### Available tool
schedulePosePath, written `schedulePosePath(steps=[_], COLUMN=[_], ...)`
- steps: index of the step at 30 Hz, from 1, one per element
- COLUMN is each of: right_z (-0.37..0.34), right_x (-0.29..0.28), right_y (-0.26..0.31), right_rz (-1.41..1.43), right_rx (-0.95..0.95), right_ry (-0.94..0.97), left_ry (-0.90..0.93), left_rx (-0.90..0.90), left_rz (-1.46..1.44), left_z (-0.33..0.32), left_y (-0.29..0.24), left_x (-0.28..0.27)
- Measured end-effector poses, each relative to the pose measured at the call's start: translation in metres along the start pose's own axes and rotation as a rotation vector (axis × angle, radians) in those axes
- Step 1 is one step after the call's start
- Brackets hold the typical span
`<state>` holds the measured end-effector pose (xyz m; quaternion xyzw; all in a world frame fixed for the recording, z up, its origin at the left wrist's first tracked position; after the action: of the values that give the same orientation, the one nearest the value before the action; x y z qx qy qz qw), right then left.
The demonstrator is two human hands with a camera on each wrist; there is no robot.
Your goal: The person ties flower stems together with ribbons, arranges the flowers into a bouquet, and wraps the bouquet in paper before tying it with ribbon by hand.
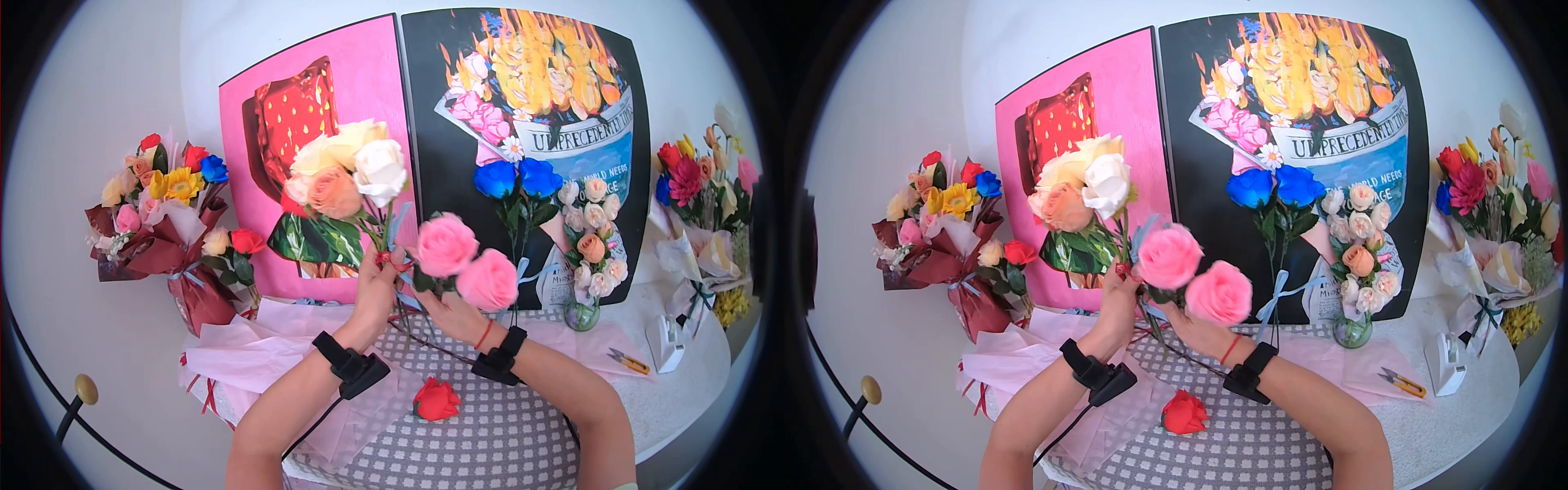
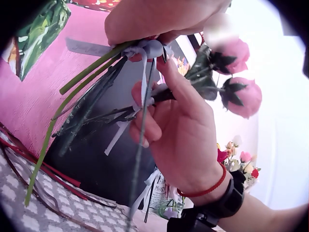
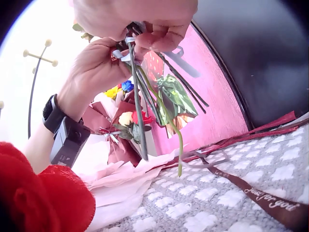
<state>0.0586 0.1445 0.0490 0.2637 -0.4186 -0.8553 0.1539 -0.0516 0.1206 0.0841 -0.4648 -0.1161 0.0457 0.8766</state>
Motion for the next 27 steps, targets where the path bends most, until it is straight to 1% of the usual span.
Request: schedulePosePath(steps=[1,2,3,4,5,6,7,8,9,10,11,12,14,15,16,18,19,20,21,22,23,24,26,27], right_z=[0.003,0.0,-0.008,-0.012,-0.014,-0.014,-0.009,-0.002,0.007,0.011,0.007,0.011,0.022,0.016,0.018,0.018,0.026,0.029,0.031,0.03,0.031,0.033,0.031,0.029], right_x=[-0.002,-0.004,-0.01,-0.01,-0.01,-0.01,-0.01,-0.009,-0.014,-0.017,-0.017,-0.017,-0.009,-0.01,-0.007,0.005,0.007,0.009,0.014,0.014,0.01,0.005,0.0,-0.003], right_y=[-0.009,0.002,0.006,0.014,0.017,0.018,0.012,0.002,-0.013,-0.015,0.013,0.001,-0.003,-0.001,-0.007,-0.019,-0.034,-0.053,-0.086,-0.083,-0.086,-0.092,-0.085,-0.085], right_rz=[-0.067,-0.134,-0.32,-0.322,-0.262,-0.202,-0.261,-0.261,-0.056,0.147,0.278,0.277,-0.189,-0.267,-0.273,-0.47,-0.239,-0.243,-0.313,-0.383,-0.386,-0.34,-0.246,0.299], right_rx=[-0.241,-0.483,-0.539,-0.541,-0.502,-0.464,-0.507,-0.508,-0.419,-0.327,-0.331,-0.331,-0.363,-0.437,-0.445,-0.601,-0.186,-0.195,-0.283,-0.37,-0.376,-0.34,-0.264,-0.239], right_ry=[-0.075,-0.149,-0.18,-0.178,-0.166,-0.153,-0.212,-0.211,-0.257,-0.302,-0.205,-0.211,-0.176,-0.277,-0.279,-0.288,-0.043,-0.042,-0.11,-0.18,-0.182,-0.162,-0.122,-0.083], left_ry=[-0.003,-0.005,-0.049,-0.092,-0.085,-0.087,-0.096,-0.106,-0.106,-0.073,-0.038,-0.032,-0.017,-0.013,-0.003,0.012,0.05,0.049,0.057,0.066,0.106,0.107,0.057,0.078], left_rx=[-0.01,-0.007,-0.003,0.0,0.04,0.042,0.053,0.063,0.063,0.049,0.034,0.033,0.013,0.018,0.053,0.13,0.098,0.108,0.095,0.083,0.102,0.107,0.09,0.081], left_rz=[0.017,0.016,0.028,0.041,0.039,0.038,0.056,0.075,0.076,0.074,0.072,0.072,0.085,0.083,0.082,0.082,0.023,0.023,0.039,0.055,0.117,0.117,0.053,0.075], left_z=[0.004,0.006,0.008,0.011,0.011,0.013,0.014,0.015,0.014,0.013,0.012,0.011,0.008,0.006,0.005,0.002,0.0,-0.002,-0.003,-0.005,-0.005,-0.008,-0.012,-0.012], left_y=[0.002,0.0,-0.002,-0.004,-0.013,-0.014,-0.015,-0.016,-0.017,-0.018,-0.017,-0.016,-0.013,-0.012,-0.013,-0.017,-0.016,-0.017,-0.017,-0.016,-0.011,-0.01,-0.008,-0.006], left_x=[-0.004,-0.006,-0.011,-0.014,-0.013,-0.014,-0.017,-0.019,-0.02,-0.019,-0.015,-0.014,-0.009,-0.006,-0.001,0.004,0.006,0.006,0.008,0.009,0.008,0.01,0.015,0.015])
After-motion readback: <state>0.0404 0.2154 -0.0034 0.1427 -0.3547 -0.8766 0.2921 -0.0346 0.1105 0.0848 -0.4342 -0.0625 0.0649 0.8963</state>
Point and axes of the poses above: each hand's wrist, its own z-axis towards the middle knuckle, its own x-axis out of the palm, y = z × x, the point moved 6 cm from there along z, towards the middle knuckle, and after that the axes turned 6 degrees about z, right-handed, at the moved point
